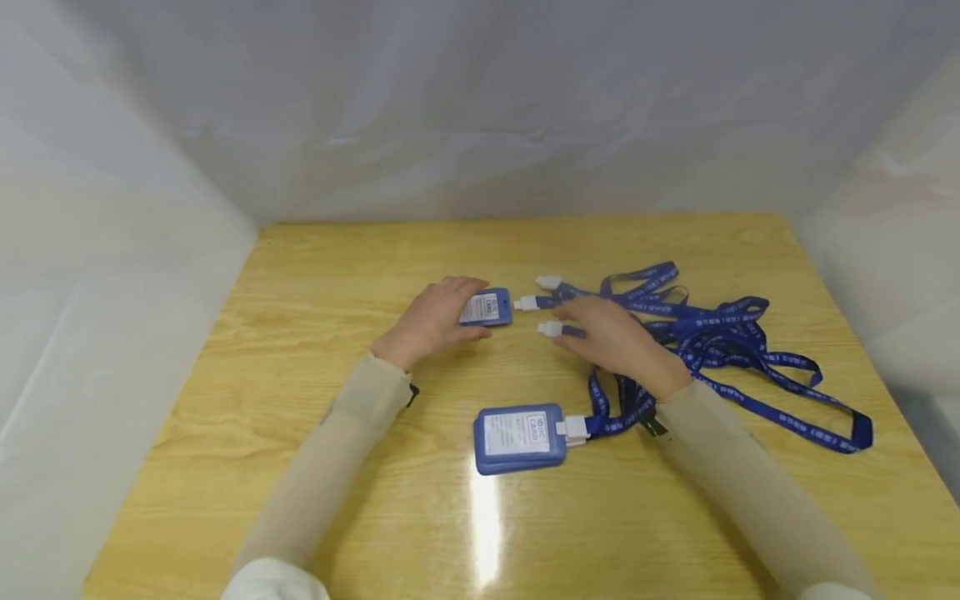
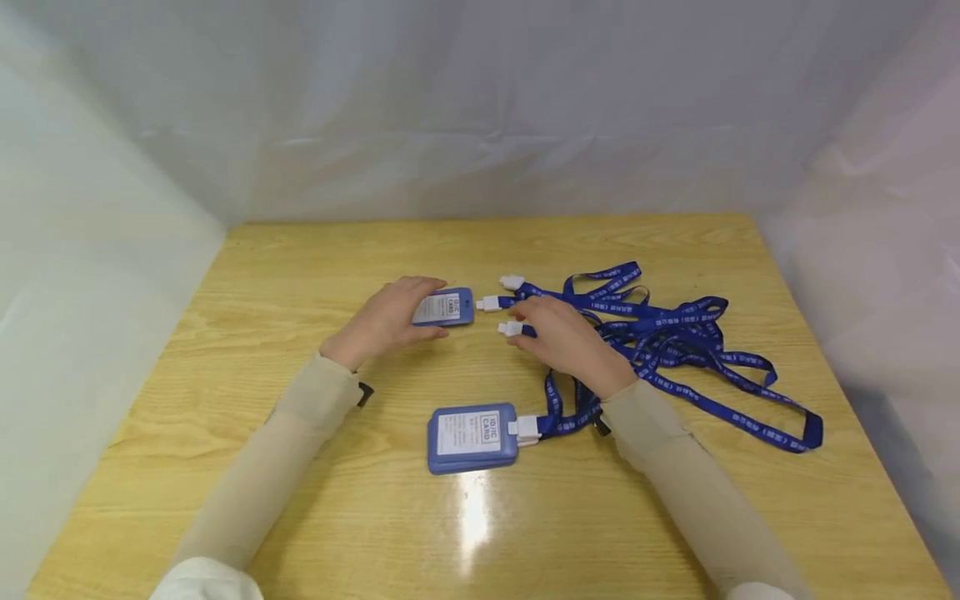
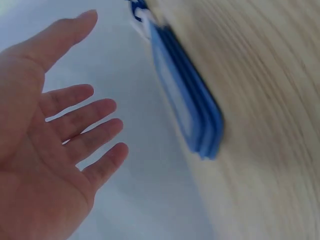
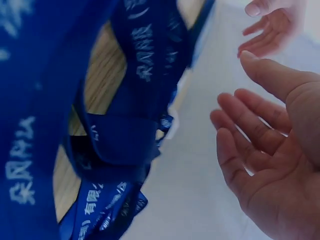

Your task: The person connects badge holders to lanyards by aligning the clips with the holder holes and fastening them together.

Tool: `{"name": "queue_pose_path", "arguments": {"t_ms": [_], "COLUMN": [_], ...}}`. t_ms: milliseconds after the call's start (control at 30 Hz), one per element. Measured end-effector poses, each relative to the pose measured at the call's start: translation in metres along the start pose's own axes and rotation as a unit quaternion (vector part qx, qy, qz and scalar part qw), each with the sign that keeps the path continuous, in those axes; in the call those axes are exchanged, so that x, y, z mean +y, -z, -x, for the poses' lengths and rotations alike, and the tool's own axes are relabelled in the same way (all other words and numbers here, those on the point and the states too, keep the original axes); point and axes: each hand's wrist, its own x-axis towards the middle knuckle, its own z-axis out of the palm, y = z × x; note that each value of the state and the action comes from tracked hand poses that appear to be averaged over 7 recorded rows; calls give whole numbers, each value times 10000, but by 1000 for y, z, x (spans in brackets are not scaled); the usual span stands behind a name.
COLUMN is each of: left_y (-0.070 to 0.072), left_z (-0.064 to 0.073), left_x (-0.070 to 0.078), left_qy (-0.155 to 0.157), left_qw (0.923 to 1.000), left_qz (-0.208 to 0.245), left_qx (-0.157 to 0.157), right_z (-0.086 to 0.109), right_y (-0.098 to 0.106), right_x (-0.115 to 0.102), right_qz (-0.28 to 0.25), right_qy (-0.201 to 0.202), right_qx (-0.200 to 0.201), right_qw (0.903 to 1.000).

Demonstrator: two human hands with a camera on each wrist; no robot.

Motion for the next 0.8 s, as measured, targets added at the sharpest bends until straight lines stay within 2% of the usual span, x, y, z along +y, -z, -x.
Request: {"name": "queue_pose_path", "arguments": {"t_ms": [200,367,567,800], "left_y": [-9,-16,-22,-23], "left_z": [-15,-21,-25,-28], "left_x": [-16,-25,-33,-35], "left_qy": [225,372,411,425], "left_qw": [9993,9981,9981,9982], "left_qz": [50,109,125,54], "left_qx": [-311,-485,-447,-415], "right_z": [-20,-25,-25,-26], "right_y": [-13,-20,-24,-26], "right_x": [9,15,21,24], "right_qz": [399,460,523,466], "right_qy": [-205,-381,-447,-454], "right_qx": [-341,-552,-587,-546], "right_qw": [9984,9967,9959,9964]}}
